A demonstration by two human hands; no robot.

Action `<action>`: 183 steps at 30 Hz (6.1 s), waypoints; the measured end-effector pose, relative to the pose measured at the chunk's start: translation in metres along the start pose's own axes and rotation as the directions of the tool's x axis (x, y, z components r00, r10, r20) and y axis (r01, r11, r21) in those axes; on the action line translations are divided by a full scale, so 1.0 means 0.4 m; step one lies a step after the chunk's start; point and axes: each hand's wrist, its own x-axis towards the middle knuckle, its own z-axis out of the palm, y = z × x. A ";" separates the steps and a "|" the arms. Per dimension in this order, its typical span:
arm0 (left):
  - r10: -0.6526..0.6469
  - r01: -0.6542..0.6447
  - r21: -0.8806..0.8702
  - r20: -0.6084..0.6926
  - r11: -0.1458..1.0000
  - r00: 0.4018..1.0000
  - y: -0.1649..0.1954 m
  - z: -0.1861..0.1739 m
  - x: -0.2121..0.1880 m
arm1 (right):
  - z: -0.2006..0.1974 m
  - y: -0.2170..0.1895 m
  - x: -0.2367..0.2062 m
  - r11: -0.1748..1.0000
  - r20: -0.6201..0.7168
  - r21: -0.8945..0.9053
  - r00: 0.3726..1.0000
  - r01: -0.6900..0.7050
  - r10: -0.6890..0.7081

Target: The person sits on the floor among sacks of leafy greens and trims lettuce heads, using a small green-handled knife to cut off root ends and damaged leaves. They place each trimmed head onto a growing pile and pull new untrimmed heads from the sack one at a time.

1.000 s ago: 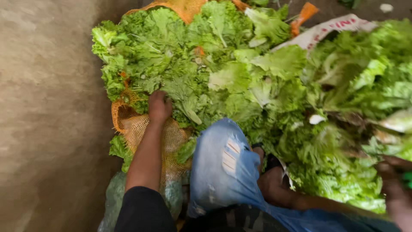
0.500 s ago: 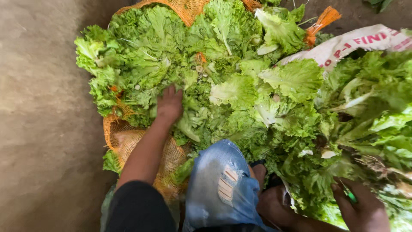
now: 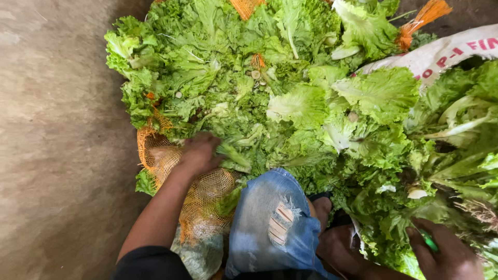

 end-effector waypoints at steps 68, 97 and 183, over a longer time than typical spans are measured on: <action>-0.403 0.179 -0.801 -0.084 0.572 0.911 0.044 -0.144 0.221 | -0.013 0.019 -0.084 0.990 0.073 0.140 0.997 0.013 -0.023; -0.266 -0.324 -0.900 -0.250 -0.290 0.931 0.329 0.195 0.177 | 0.192 -0.449 0.219 0.980 0.162 0.183 0.981 0.074 -0.104; -0.306 -0.363 -0.653 -0.204 -0.665 0.930 0.011 -0.005 -0.079 | 0.137 -0.289 0.066 0.800 0.169 0.572 0.980 -0.182 0.103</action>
